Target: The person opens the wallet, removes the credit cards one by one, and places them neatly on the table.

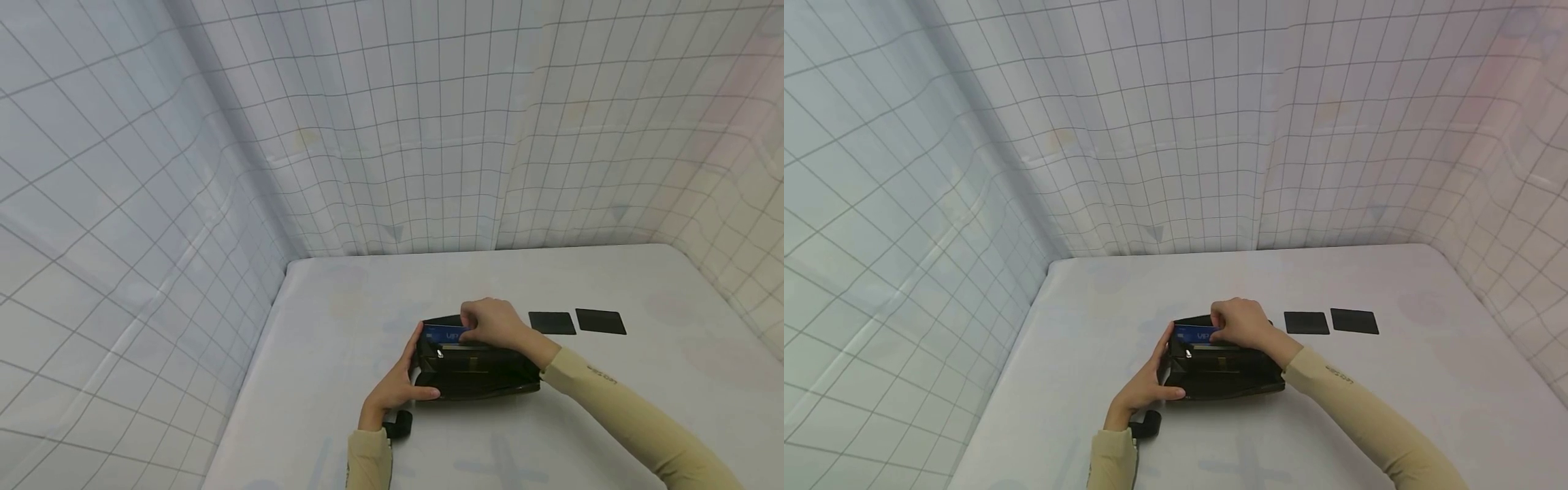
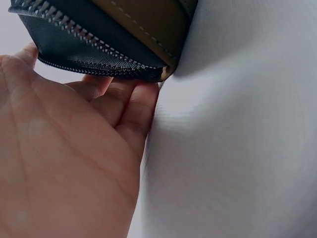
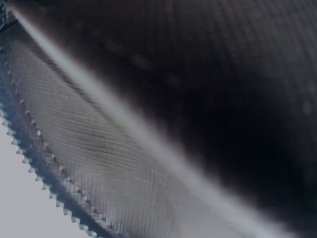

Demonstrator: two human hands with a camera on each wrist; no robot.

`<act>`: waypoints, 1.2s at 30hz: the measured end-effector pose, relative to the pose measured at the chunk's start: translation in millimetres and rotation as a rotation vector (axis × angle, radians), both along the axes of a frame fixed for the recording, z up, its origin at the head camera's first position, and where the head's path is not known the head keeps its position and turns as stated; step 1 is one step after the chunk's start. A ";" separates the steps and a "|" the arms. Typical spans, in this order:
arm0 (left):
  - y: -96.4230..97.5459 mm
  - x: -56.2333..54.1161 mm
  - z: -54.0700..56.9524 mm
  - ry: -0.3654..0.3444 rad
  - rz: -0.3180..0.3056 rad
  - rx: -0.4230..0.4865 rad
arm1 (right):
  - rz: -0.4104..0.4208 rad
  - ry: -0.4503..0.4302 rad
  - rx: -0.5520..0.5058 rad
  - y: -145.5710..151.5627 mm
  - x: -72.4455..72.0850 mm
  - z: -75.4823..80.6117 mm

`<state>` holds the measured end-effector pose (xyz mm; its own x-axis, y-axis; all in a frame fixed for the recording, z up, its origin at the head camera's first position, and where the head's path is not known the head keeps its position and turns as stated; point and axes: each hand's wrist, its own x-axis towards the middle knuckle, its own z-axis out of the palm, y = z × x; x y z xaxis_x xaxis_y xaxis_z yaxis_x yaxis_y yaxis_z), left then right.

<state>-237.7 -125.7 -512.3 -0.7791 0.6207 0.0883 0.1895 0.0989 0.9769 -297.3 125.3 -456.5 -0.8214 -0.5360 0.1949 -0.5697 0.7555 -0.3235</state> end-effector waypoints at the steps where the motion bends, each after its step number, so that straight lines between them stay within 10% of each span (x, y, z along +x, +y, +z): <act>1: 0.0 0.1 0.2 0.000 -0.002 -0.001 | -0.002 -0.008 -0.010 0.3 0.2 0.4; 36: 1.1 2.0 -0.2 0.037 0.025 -0.007 | -0.015 -0.070 -0.193 11.3 0.1 4.0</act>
